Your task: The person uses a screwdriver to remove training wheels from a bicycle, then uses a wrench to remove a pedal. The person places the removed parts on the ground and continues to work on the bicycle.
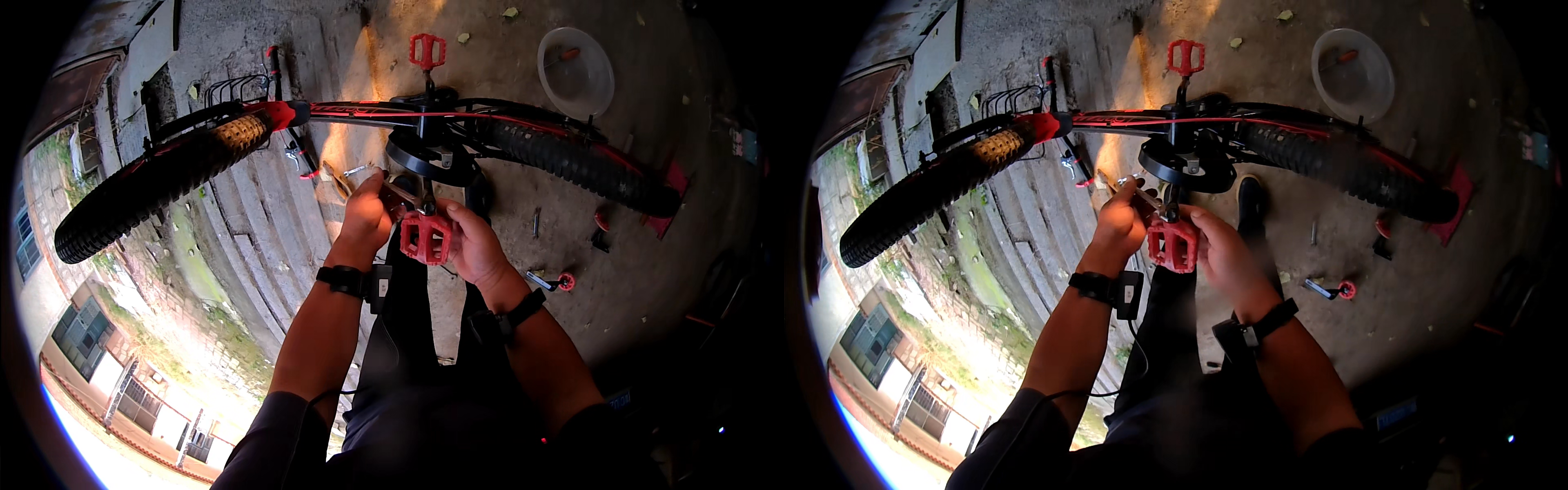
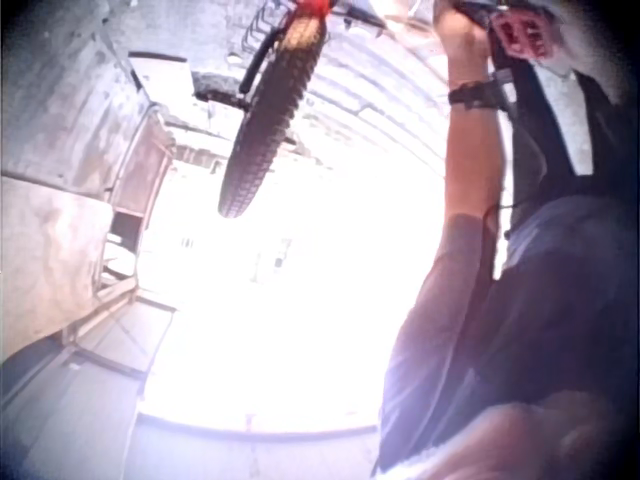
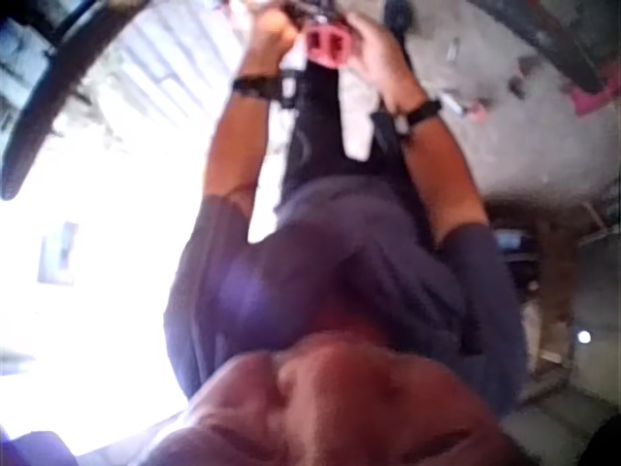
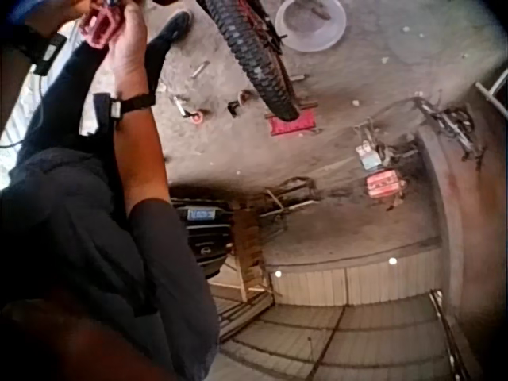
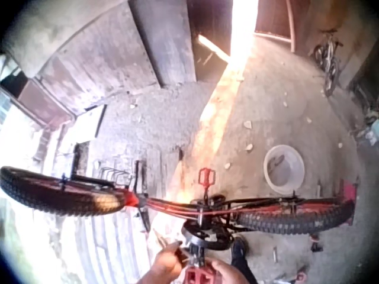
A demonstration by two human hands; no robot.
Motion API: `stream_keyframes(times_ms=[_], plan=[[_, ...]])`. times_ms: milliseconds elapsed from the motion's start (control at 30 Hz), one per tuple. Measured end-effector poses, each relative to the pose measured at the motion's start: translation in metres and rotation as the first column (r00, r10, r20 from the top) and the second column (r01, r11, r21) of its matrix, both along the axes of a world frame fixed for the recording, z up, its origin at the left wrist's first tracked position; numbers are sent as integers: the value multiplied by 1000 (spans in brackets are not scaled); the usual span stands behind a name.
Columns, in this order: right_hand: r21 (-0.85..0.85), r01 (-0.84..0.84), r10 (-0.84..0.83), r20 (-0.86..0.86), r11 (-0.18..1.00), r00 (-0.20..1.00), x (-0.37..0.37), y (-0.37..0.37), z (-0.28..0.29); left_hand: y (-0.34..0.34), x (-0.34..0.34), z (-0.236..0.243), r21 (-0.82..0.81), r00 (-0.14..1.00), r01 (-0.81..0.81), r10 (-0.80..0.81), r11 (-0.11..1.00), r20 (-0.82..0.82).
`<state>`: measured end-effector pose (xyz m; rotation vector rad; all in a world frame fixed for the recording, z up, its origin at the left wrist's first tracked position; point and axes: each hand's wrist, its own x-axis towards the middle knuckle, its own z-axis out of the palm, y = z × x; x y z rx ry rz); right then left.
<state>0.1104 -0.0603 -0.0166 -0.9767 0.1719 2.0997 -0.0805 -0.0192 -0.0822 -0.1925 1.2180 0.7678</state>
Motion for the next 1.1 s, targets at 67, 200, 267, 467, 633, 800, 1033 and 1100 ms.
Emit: stream_keyframes(times_ms=[67, 200, 267, 467, 633, 800, 1033, 1100], plan=[[23, 12, -12, 3, 1000, 1000, 1, -1, -10, -5, 14, -15, -49, 991, -101, 105, 994, 80], [57, -174, 156, 239, 983, 958, 1, 1, -24, 3, 39, 6, -214, 990, 101, -119, 972, -76], [90, -229, 188, 329, 969, 925, 3, -1, -28, -12, 29, -23, -195, 952, 306, -298, 932, 67], [185, -620, 181, 859, 763, 479, -3, -2, -32, -11, 39, -23, 47, 744, 666, -657, 745, -122], [180, -782, 5, 974, 596, 228, 0, 14, -29, -8, 38, -22, -40, 774, 633, -633, 773, -11], [57, -821, 69, 991, 568, 116, 5, 18, -19, -17, 25, 7, -73, 888, 460, -458, 885, 37], [100, -877, -202, 979, 470, 4, 4, 23, -20, -49, 20, 96, 325, 783, 614, -503, 719, -367], [75, -904, -180, 984, 421, -2, 4, 26, -18, -49, 26, 97, 279, 775, 605, -471, 746, -421]])
